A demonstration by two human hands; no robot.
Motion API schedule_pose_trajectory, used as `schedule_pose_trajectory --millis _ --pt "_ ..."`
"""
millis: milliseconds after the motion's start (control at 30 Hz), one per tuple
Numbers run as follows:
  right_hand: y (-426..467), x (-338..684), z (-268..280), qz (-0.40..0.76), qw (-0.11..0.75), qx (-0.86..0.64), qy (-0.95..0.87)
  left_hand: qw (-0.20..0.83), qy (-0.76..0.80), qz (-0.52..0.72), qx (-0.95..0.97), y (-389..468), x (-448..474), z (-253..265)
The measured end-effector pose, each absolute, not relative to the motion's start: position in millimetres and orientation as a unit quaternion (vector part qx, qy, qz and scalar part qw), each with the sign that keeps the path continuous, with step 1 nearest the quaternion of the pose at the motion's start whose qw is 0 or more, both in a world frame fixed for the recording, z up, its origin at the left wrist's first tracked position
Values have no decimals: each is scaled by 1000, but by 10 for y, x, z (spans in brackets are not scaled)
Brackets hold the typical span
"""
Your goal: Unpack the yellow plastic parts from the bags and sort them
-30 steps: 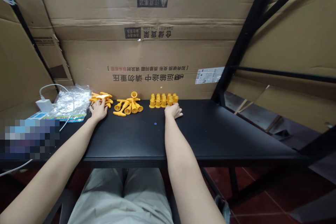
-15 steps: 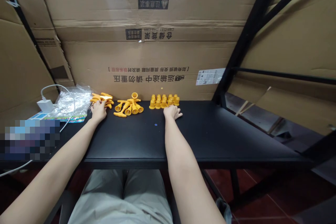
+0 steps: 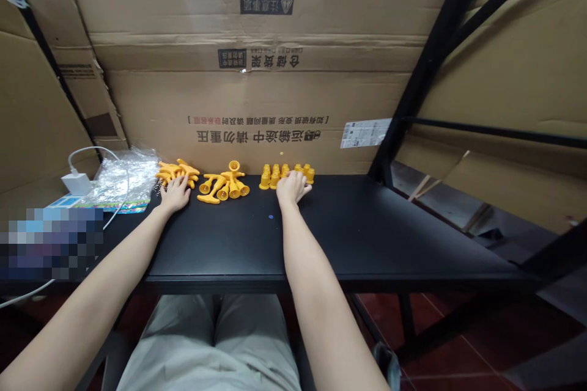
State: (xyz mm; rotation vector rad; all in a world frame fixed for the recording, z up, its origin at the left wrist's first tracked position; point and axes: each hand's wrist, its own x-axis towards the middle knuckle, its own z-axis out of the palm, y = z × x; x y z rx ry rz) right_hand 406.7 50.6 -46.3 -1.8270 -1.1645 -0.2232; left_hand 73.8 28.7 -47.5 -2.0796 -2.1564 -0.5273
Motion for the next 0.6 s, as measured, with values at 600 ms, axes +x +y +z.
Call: schedule_pose_trajectory --millis 600 --pt "116 3198 -168 -136 415 -465 -771 26 -624 -251 -740 255 851 -413"
